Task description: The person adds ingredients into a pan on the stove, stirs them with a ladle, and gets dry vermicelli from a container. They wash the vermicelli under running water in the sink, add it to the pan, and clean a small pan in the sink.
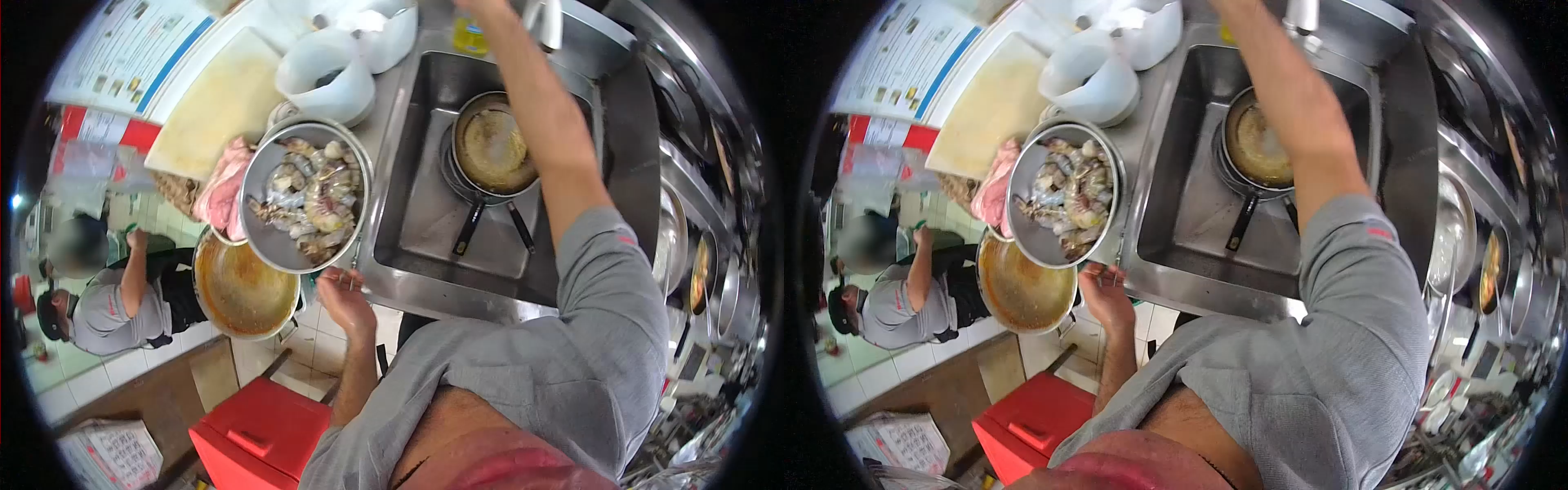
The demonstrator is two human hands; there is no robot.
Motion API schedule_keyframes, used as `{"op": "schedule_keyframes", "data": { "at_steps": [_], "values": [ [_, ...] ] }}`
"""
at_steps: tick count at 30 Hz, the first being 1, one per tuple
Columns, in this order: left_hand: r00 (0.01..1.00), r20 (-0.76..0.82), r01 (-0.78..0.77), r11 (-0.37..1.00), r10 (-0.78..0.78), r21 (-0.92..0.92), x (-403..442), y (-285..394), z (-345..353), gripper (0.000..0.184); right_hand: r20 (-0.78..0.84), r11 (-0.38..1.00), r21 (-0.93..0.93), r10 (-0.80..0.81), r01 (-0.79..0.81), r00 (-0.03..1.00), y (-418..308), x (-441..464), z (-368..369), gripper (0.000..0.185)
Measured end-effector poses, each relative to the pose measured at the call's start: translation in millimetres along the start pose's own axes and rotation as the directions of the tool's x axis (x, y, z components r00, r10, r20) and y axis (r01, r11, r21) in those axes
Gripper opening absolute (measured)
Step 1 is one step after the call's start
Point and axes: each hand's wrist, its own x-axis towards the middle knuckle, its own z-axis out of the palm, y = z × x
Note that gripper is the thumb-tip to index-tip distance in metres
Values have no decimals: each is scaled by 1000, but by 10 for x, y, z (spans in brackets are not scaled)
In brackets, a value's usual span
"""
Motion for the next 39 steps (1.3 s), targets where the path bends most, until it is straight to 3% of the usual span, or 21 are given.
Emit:
{"op": "schedule_keyframes", "data": {
  "at_steps": [1, 3, 4, 6, 7, 9, 11, 12, 13, 15, 16, 17, 19, 21, 22, 24, 29, 31, 33, 37, 39],
  "values": [
    [997, -21, 73, 993, -71, 92, -92, -120, 60, 18, -7, 1000, -21, -18, 17, 1000, -28, -224, -177, 60],
    [937, 292, 97, 945, -193, 313, -217, -279, 194, 11, 16, 840, -250, 501, -481, 866, -214, -1058, -486, 33],
    [868, 389, 140, 904, -308, 404, -266, -281, 375, 18, -98, 701, -350, 633, -622, 768, -267, -1459, -690, 37],
    [663, 583, 35, 797, -470, 603, -135, -601, 439, 27, -176, 460, -270, 840, -846, 513, -282, -2154, -1318, 54],
    [645, 603, 24, 801, -470, 598, -45, -736, 563, 27, -250, 261, -306, 906, -916, 341, -472, -2321, -1429, 64],
    [483, 629, -259, 588, -608, 767, 66, -1011, 789, 44, -308, 203, -371, 894, -906, 326, -427, -2549, -1853, 70],
    [421, 555, -358, 431, -717, 828, 295, -1525, 950, 54, -336, -29, -520, 926, -854, 173, -333, -2454, -2279, 62],
    [414, 527, -419, 358, -742, 834, 458, -1865, 1023, 57, -441, 50, -413, 863, -909, 247, -235, -2464, -2372, 63],
    [391, 505, -493, 289, -769, 821, 568, -2195, 1075, 59, -290, 160, -308, 923, -938, 253, -393, -2355, -2234, 63],
    [401, 491, -528, 243, -773, 814, 711, -2645, 1260, 61, -343, -72, -388, 937, -919, 72, -382, -2406, -2292, 67],
    [374, 486, -433, 314, -790, 845, 980, -3351, 1054, 62, -433, 58, -586, 821, -808, 373, -260, -2682, -2401, 61],
    [347, 479, -328, 374, -806, 867, 1218, -4000, 866, 62, -474, 48, -776, 613, -629, 631, -132, -2967, -2520, 56],
    [485, 458, -200, 415, -745, 888, 821, -3687, 1003, 47, -675, -148, -671, 529, -726, 515, -204, -3326, -2472, 56],
    [338, 115, 390, 250, -934, 886, 424, -3102, 1261, 39, -704, -431, -690, 588, -581, 399, -745, -3335, -2172, 60],
    [330, 119, 382, 247, -937, 890, 488, -3240, 1206, 39, -711, -434, -683, 578, -588, 399, -778, -3383, -2248, 60],
    [305, 168, 335, 271, -937, 902, 548, -3498, 1131, 35, -661, -501, -749, 528, -432, 533, -880, -3447, -2412, 52],
    [332, 253, -8, 266, -909, 964, 603, -2824, 1217, 25, -479, -402, -878, 745, -260, 465, -1077, -3221, -2253, 41],
    [365, 222, -74, 210, -904, 975, 731, -2576, 1182, 21, -422, -304, -893, 824, -333, 379, -656, -3115, -2008, 55],
    [425, 304, -251, 212, -853, 945, 760, -2376, 1218, 20, -457, -358, -888, 762, -289, 459, -115, -3034, -2099, 35],
    [478, 383, -142, 361, -791, 922, 782, -2023, 1188, 18, -545, -550, -820, 665, -159, 510, -130, -2734, -2306, 25],
    [361, 287, -59, 285, -887, 957, 849, -1917, 1083, 21, -570, -605, -789, 656, -106, 495, -309, -2765, -2376, 27]
  ]
}}
